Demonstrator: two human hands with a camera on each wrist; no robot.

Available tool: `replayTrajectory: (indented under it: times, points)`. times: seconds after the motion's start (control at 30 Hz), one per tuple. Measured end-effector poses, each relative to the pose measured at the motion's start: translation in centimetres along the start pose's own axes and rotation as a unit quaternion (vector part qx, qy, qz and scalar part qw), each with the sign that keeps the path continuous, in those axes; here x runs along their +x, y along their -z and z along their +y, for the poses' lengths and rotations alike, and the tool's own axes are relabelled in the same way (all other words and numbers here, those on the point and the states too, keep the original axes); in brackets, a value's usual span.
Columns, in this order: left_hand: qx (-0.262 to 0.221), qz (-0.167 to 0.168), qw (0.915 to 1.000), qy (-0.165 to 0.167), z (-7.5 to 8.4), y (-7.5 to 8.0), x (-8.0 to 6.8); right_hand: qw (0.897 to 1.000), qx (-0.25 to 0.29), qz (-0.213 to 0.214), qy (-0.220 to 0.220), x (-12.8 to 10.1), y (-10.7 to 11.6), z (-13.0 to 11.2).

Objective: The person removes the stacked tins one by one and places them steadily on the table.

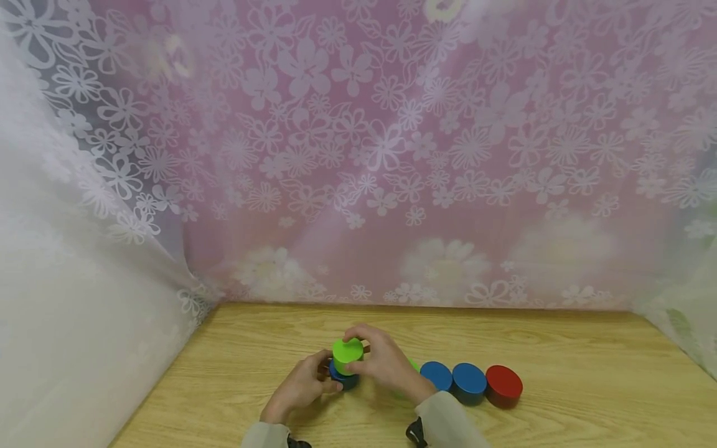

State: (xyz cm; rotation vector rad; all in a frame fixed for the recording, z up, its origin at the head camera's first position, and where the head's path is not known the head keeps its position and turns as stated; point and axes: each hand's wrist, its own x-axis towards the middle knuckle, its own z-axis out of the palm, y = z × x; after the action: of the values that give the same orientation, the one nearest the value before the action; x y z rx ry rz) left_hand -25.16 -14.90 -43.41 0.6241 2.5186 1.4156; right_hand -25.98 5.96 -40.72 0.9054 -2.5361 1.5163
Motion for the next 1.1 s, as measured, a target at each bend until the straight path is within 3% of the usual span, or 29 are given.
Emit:
replayTrajectory:
  times: [0.47,1.1]
  points:
    - [0.001,-0.001,0.9997,0.025,0.1,-0.1,0.2,0.999,-0.033,0.015,0.02,-1.0,1.6,0.2]
    - [0.007,0.005,0.9998,0.02,0.1,-0.1,0.2,0.997,-0.062,0.028,0.024,-2.3,4.2,0.4]
